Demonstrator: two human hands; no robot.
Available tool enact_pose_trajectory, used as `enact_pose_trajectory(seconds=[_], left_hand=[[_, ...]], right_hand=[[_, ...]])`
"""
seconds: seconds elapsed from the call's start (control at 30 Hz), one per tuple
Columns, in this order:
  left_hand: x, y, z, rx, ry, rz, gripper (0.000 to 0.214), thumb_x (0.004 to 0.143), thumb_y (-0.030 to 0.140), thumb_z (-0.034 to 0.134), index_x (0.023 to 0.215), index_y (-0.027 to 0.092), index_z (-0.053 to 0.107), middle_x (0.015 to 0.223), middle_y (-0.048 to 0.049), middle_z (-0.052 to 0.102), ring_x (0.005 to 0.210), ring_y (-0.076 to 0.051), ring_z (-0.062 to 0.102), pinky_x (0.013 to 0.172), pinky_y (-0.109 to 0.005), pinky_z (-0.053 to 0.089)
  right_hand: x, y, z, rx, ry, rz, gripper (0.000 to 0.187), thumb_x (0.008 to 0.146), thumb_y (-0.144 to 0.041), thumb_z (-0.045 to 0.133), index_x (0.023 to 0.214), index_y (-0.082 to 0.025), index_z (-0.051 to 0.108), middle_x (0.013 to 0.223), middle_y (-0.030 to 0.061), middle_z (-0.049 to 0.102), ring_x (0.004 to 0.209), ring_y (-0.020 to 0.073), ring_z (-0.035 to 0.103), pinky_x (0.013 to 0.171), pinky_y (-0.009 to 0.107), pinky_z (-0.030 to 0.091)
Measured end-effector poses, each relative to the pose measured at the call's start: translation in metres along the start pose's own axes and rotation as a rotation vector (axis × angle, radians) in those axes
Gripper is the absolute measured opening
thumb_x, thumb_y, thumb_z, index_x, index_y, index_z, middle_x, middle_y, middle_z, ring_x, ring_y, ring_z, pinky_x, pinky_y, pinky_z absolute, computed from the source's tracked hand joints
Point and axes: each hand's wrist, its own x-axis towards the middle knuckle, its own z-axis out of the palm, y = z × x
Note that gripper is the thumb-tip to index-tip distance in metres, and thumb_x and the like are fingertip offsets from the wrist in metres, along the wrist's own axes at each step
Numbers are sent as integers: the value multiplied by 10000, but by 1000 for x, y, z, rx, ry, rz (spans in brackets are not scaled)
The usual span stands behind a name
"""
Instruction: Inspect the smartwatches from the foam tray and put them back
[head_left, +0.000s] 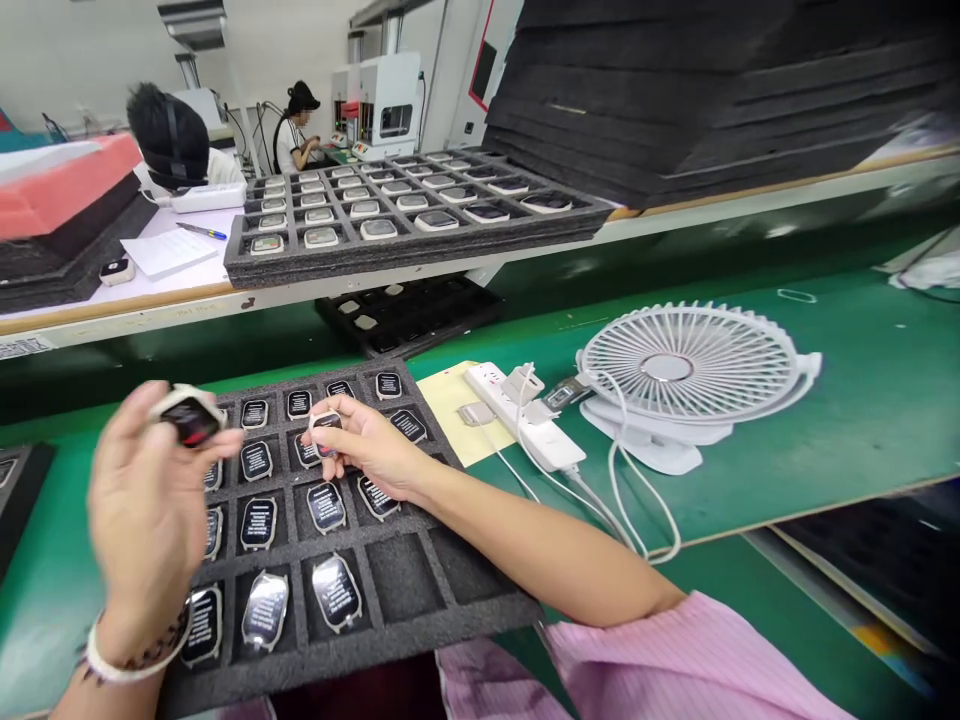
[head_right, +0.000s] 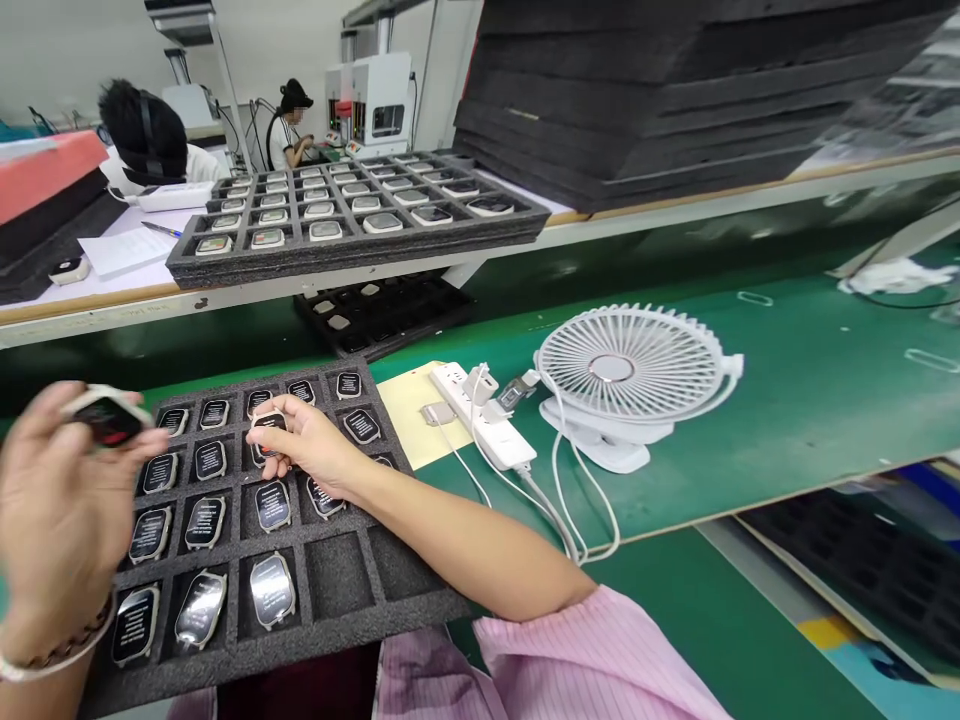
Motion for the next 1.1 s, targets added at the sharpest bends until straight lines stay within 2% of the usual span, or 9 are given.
enact_pose_trajectory(seconds=[0.07, 0.17, 0.33, 0.47, 0.53, 0.67, 0.8, 0.97, 1.1], left_hand=[[1, -13, 7, -36, -11, -72, 290, 842, 376, 739, 1073, 236, 634, 950, -12, 696, 714, -146, 684, 624, -278, 594], [-2, -30, 16, 15, -171, -224, 394, 755, 359, 812, 1037, 177, 605, 851, -3, 688, 528, -96, 626, 508, -221, 531], [-17, -31, 27, 6, -433, -320, 579, 701, 231, 825, 1196, 200, 527, 1070, -48, 671, 637, -95, 660, 602, -240, 572], [-38, -29, 34, 86, -655, -389, 521, 767, 198, 733, 1223, 227, 482, 1167, -70, 638, 695, -123, 678, 682, -311, 588], [-51, -30, 37, 255, -775, -329, 456, 800, 182, 692, 1209, 235, 498, 1095, -56, 655, 759, -157, 669, 722, -343, 575], [-76, -36, 43, 667, -941, 86, 380, 766, 138, 740, 1103, 214, 581, 1118, -81, 628, 1007, -257, 575, 911, -462, 516], [-91, -48, 44, 897, -907, 284, 433, 766, 247, 810, 1141, 180, 602, 1183, -122, 571, 1054, -294, 520, 924, -496, 504], [-96, -46, 32, 1087, -849, 555, 731, 759, 519, 813, 1357, 203, 534, 1284, -173, 548, 1120, -347, 521, 919, -505, 482], [-87, -27, -9, 1114, -523, 687, 603, 840, 459, 746, 1380, 287, 539, 1318, -150, 550, 1183, -356, 528, 991, -506, 415]], right_hand=[[0, -1, 0, 4, -1, -9, 365, 756, -326, 809, 1005, -192, 578, 819, -1, 721, 469, 91, 642, 429, 160, 458], [-4, -7, -1, 43, -23, -2, 314, 789, -278, 733, 1055, -192, 590, 850, 11, 723, 547, 128, 694, 495, 208, 527], [-28, -23, -10, 65, -61, -25, 463, 728, -125, 669, 1173, -200, 566, 876, 0, 703, 695, 153, 731, 651, 253, 591], [-66, -26, -27, -42, -89, -63, 616, 765, -95, 724, 1315, -236, 486, 1025, 7, 658, 759, 122, 718, 729, 248, 593], [-90, -24, -36, -139, -116, -49, 605, 829, -132, 713, 1363, -236, 449, 1022, 15, 641, 781, 131, 714, 752, 272, 598], [-137, -20, -53, -599, -111, -59, 466, 898, -171, 641, 1339, -233, 504, 1061, 63, 635, 892, 191, 693, 810, 351, 605], [-165, -15, -64, -1112, -75, -240, 402, 876, -188, 655, 1269, -251, 595, 1257, 123, 549, 1197, 288, 564, 1029, 472, 508], [-177, -6, -74, -1259, -42, -252, 563, 925, -289, 650, 1461, -291, 477, 1401, 141, 446, 1363, 321, 435, 1130, 529, 409], [-179, -2, -86, -1209, 100, -229, 595, 961, -431, 620, 1509, -283, 441, 1480, 148, 409, 1421, 320, 396, 1153, 505, 396]])
